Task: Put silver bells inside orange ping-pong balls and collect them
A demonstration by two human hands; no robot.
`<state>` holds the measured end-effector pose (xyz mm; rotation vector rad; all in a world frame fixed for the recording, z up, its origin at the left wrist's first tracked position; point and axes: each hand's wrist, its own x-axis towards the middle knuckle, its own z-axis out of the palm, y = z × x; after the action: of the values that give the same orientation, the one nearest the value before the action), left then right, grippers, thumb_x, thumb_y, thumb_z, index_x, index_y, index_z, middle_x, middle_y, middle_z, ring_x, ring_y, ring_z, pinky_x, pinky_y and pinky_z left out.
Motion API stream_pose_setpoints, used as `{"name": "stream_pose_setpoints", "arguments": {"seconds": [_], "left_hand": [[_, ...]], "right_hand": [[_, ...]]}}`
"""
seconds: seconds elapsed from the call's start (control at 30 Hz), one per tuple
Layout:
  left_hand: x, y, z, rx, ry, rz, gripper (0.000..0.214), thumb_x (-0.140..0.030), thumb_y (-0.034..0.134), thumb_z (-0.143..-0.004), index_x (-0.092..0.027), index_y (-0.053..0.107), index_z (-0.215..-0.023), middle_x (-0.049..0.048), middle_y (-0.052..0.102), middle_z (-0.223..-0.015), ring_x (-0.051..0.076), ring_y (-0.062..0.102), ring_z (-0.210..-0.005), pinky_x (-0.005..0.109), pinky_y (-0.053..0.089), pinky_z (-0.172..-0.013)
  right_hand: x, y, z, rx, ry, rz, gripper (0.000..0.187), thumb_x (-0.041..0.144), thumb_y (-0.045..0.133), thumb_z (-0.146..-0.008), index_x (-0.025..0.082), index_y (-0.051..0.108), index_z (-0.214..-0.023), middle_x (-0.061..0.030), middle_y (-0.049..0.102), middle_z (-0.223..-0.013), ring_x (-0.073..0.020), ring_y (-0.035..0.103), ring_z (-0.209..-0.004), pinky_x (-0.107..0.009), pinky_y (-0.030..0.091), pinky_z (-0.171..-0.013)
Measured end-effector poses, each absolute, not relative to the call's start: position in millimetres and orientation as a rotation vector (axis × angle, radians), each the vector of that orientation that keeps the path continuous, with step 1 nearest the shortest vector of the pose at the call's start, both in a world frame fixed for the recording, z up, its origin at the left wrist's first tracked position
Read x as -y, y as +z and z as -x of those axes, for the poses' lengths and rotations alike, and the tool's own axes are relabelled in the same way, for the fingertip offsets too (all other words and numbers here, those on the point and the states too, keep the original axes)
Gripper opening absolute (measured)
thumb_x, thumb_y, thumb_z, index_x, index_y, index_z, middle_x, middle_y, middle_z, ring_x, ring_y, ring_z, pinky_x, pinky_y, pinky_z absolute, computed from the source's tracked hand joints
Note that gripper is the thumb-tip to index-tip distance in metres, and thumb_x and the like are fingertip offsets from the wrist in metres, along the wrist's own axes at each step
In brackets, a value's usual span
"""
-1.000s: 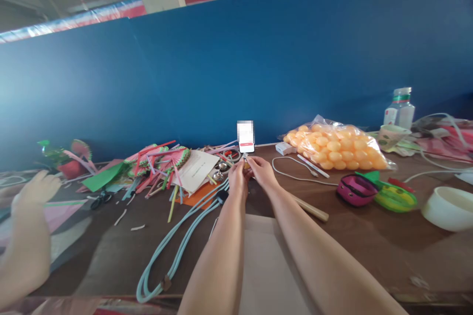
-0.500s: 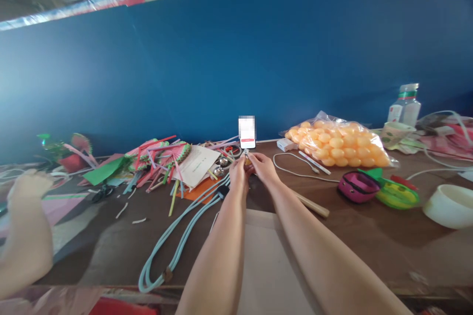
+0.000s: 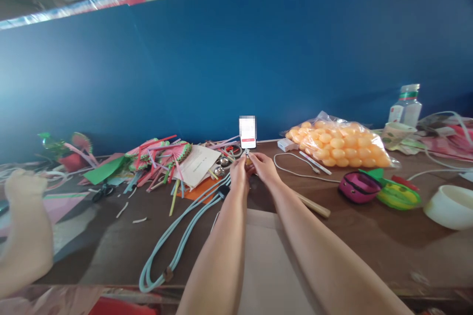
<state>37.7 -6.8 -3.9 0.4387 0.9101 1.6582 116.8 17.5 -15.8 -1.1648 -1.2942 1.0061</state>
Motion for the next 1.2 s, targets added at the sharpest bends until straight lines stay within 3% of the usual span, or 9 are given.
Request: {"name": "stream_pose_setpoints", "arguments": {"seconds": [0.93, 1.2], "left_hand": [[9.4, -1.9, -37.9, -0.912, 1.657, -0.443, 0.019, -0.028, 0.069, -0.079, -0.011, 0.063, -0.087, 0.0018, 0.06, -0.065, 0.01, 0.055, -0.051, 0.023, 0.048, -0.055], [7.7, -3.9, -37.2, -0.91, 1.663, -0.434, 0.029, -0.032, 0.076, -0.073, -0.012, 0.064, -0.09, 0.0021, 0.062, -0.067, 0.011, 0.057, -0.053, 0.024, 0.049, -0.058]], "right_hand": [[-20.1, -19.6, -116.6, 1.294, 0.996, 1.148, 0.035, 0.048, 0.06, -0.077, 0.019, 0.073, -0.092, -0.0053, 0.074, -0.089, -0.0228, 0.068, -0.089, -0.033, 0.053, -0.08], [-16.0, -15.1, -116.9, 1.323, 0.989, 1.128, 0.034, 0.048, 0.059, -0.079, 0.02, 0.073, -0.092, -0.0055, 0.074, -0.092, -0.0221, 0.068, -0.09, -0.032, 0.052, -0.082]]}}
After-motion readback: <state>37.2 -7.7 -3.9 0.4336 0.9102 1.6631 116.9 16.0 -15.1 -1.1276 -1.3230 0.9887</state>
